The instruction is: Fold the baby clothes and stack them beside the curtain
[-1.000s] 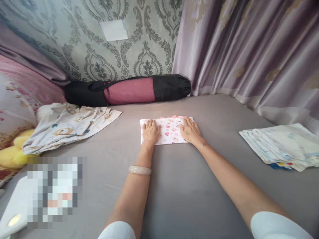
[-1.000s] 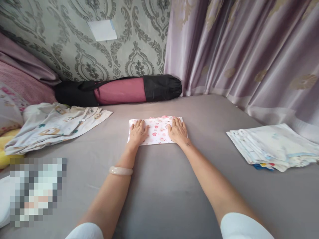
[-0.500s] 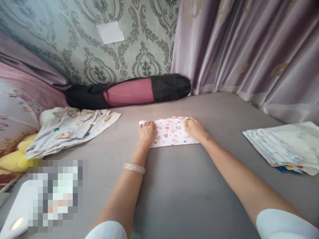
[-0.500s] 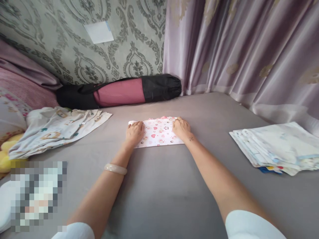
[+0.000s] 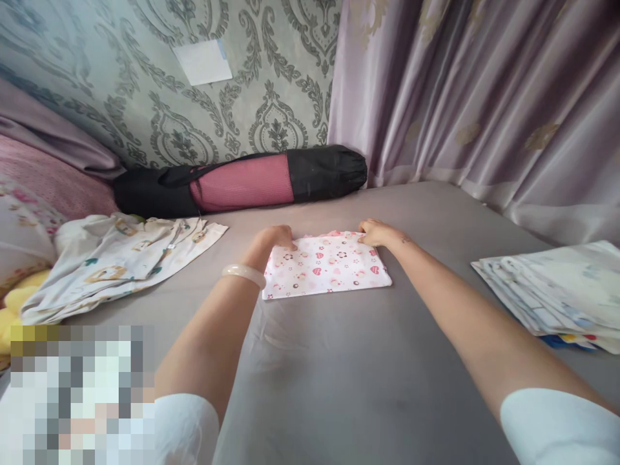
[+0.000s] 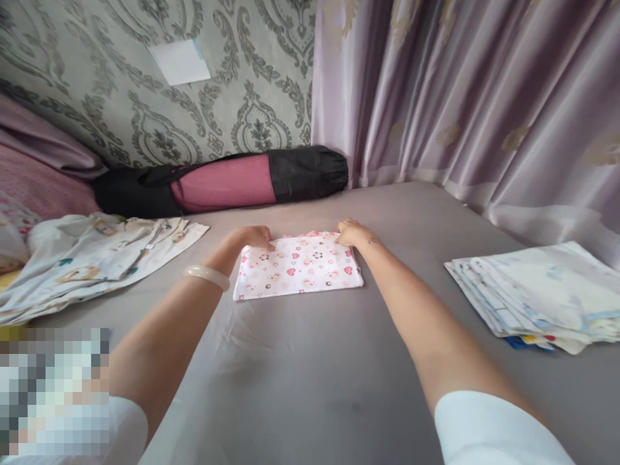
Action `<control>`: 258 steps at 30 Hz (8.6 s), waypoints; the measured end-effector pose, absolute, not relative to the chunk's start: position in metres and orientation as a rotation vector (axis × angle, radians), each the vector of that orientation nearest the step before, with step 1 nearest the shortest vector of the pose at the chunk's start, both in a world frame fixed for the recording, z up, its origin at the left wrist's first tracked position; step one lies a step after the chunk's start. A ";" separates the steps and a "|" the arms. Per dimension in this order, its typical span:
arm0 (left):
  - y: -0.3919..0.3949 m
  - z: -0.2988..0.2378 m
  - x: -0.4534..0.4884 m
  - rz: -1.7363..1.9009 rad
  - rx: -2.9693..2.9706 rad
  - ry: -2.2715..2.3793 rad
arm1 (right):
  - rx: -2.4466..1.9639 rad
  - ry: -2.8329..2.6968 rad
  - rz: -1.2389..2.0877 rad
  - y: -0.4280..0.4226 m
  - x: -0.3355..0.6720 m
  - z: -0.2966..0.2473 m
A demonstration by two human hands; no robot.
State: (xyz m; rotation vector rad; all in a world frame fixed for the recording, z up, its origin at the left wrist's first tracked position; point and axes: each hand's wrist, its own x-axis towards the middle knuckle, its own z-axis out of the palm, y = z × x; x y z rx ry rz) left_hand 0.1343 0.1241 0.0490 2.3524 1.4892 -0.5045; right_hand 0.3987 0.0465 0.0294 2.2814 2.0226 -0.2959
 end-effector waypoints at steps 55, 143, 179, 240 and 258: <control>-0.071 0.003 0.051 0.512 2.999 1.101 | 1.938 2.951 0.229 -0.147 0.411 -0.006; -0.065 -0.022 0.164 0.341 2.591 1.610 | 2.134 2.554 -0.137 -0.089 0.296 -0.012; -0.045 -0.022 0.108 0.234 2.487 1.778 | 2.409 2.192 0.011 -0.094 0.332 -0.013; -0.086 -0.028 0.036 0.645 2.530 1.669 | 2.351 2.340 -0.175 -0.089 0.245 -0.008; -0.089 -0.024 0.037 0.673 2.638 1.395 | 2.271 2.479 -0.206 -0.081 0.210 -0.013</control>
